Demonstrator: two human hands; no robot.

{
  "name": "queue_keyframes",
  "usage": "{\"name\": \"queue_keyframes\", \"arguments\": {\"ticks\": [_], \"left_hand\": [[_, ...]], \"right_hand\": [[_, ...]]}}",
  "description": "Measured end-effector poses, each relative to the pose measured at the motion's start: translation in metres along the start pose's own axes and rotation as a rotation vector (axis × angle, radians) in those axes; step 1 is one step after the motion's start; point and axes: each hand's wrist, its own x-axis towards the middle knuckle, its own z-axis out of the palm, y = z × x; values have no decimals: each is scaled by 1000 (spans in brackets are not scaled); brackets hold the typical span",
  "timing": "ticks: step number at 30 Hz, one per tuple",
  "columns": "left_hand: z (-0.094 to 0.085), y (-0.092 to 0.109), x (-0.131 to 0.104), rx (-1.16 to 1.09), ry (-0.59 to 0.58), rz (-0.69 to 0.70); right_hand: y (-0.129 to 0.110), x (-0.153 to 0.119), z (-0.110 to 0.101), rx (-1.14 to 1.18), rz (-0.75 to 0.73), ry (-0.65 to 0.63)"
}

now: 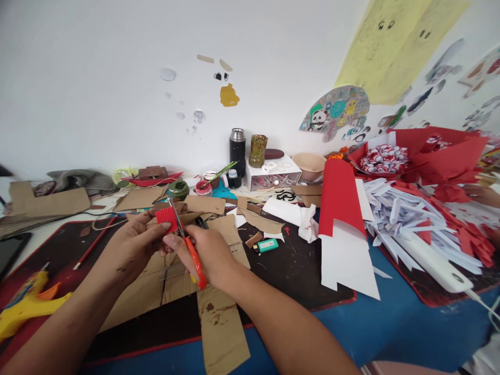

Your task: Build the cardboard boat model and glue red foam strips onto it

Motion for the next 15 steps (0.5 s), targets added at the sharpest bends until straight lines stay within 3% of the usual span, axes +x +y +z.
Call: {"name": "queue_keyframes", "arguments": {"ticks": [15], "left_hand": [[3,2,-1,31,-13,-12]], "right_hand": [[1,1,-1,-28,-4,15]]}}
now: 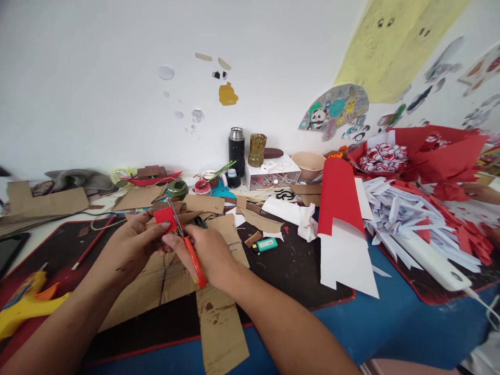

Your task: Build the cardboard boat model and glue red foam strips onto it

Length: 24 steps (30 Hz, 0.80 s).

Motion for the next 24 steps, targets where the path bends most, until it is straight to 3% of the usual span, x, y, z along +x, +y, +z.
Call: {"name": "queue_keyframes", "arguments": {"ticks": [24], "left_hand": [[-1,-2,1,11,7,-1]], "right_hand": [[-5,0,0,-51,-16,36]]}}
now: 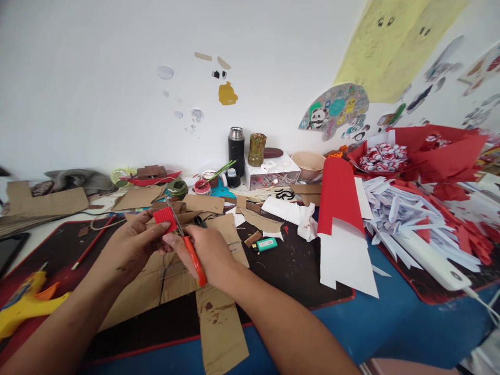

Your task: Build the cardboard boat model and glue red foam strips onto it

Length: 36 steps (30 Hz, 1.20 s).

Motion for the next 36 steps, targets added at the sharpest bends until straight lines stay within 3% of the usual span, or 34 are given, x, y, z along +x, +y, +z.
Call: {"name": "queue_keyframes", "arguments": {"ticks": [6,16,22,28,32,36], "left_hand": [[-7,-4,2,39,2,13],[-14,-5,3,246,-27,57],[-10,1,0,410,-161,-7],[-11,-1,-1,514,-265,-15],[-15,-3,3,525,-245,16],[-17,-1,6,514,-152,62]], "right_hand": [[4,2,-1,30,-6,41],[-2,5,-6,366,-12,88],[1,10,-9,439,-5,130],[9,12,-8,417,-18,92],[11,12,-10,419,-30,75],[9,12,-10,436,-23,69]]}}
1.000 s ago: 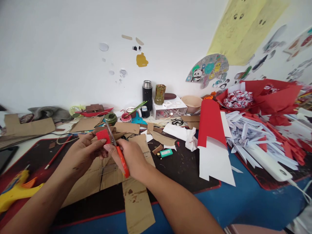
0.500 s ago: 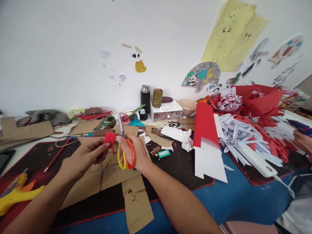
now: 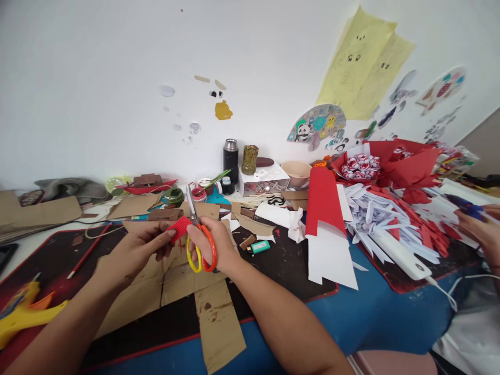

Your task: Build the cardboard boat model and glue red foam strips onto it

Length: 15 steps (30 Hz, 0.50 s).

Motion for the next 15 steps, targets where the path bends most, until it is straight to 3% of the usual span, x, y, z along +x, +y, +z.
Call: {"name": "queue_keyframes", "arguments": {"ticks": [4,15], "left_hand": [[-2,1,1,-28,62,27],[-4,-8,1,-37,24,24]], "right_hand": [[-1,0,3,15,10,-28],[3,3,-2,5,2,7]]}}
